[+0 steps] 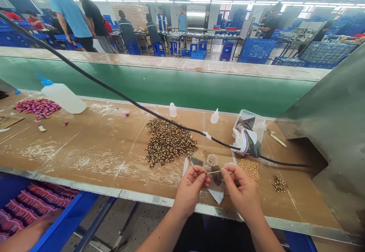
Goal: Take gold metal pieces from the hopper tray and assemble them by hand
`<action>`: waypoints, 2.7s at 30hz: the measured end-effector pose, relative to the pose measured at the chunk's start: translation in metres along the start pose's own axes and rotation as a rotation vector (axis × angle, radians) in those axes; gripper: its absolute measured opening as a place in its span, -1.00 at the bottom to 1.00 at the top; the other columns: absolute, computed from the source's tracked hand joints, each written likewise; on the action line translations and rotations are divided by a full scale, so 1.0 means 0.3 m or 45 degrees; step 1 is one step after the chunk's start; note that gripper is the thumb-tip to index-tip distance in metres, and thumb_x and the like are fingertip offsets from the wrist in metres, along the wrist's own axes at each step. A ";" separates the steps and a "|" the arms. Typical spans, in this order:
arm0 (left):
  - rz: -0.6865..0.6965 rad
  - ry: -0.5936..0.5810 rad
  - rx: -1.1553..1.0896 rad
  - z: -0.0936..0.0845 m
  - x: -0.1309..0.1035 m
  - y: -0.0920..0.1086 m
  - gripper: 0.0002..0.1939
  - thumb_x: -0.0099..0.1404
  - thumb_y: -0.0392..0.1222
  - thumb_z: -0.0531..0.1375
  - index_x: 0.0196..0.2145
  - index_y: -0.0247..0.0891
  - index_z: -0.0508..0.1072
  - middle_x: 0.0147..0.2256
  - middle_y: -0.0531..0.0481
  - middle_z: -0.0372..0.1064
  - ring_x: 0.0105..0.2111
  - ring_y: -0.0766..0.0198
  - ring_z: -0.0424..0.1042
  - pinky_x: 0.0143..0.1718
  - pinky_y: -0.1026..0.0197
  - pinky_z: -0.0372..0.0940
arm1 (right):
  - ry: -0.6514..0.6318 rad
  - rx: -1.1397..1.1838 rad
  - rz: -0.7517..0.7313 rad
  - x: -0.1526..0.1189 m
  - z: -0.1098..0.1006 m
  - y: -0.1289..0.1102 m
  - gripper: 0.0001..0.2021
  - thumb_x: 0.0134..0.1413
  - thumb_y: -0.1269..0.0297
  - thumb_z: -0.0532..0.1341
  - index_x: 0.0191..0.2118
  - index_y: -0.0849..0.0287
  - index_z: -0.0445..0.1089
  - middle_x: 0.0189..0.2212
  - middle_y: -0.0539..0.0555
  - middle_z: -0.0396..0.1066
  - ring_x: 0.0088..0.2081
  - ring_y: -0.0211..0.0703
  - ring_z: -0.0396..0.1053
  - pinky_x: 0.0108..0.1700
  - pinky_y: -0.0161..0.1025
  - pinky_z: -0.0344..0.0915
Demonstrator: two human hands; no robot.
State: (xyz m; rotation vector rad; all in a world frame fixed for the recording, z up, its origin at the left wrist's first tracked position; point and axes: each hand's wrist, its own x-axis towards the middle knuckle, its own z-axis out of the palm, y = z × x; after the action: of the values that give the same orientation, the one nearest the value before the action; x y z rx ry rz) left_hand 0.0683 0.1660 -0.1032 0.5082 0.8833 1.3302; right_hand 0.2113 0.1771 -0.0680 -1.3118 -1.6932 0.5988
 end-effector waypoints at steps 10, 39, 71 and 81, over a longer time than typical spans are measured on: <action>0.001 -0.004 0.003 0.001 -0.004 0.003 -0.63 -0.01 -0.07 0.37 -0.38 -0.33 0.33 -0.46 0.04 0.29 -0.45 0.39 0.32 -0.39 0.32 0.21 | 0.009 -0.026 -0.053 0.005 -0.002 -0.006 -0.72 0.20 0.13 0.07 -0.38 0.22 0.35 -0.73 -0.09 0.11 -0.69 -0.37 0.08 -0.65 -0.41 0.01; 0.008 0.009 0.023 0.001 -0.001 -0.001 -0.61 -0.02 -0.06 0.36 -0.37 -0.34 0.31 -0.44 0.03 0.30 -0.45 0.38 0.33 -0.39 0.32 0.21 | 0.110 -0.085 0.002 0.017 -0.013 -0.017 -0.71 0.22 0.11 0.06 -0.38 0.22 0.34 -0.71 -0.10 0.11 -0.69 -0.39 0.07 -0.65 -0.44 0.00; 0.012 0.037 0.034 0.009 -0.002 0.007 -0.61 -0.05 -0.08 0.38 -0.38 -0.33 0.33 -0.46 0.04 0.31 -0.45 0.38 0.33 -0.40 0.33 0.23 | 0.141 -0.374 -0.327 0.050 -0.005 0.018 -0.78 0.25 0.22 0.07 -0.34 0.19 0.35 -0.69 -0.11 0.23 -0.67 -0.38 0.19 -0.57 -0.39 0.04; -0.035 0.129 0.142 0.032 0.002 0.006 -0.54 -0.20 -0.06 0.44 -0.40 -0.33 0.38 -0.46 0.03 0.34 -0.46 0.39 0.33 -0.38 0.35 0.27 | -0.018 -0.230 -0.125 -0.014 -0.030 0.054 -0.82 0.22 0.24 0.06 -0.24 0.18 0.36 -0.57 -0.06 0.32 -0.55 -0.32 0.28 -0.48 -0.36 0.11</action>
State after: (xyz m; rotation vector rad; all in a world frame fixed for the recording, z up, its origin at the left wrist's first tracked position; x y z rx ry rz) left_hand 0.0747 0.1684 -0.0964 0.5168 1.0489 1.2955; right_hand 0.2273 0.1772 -0.0779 -1.3431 -1.8467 0.4062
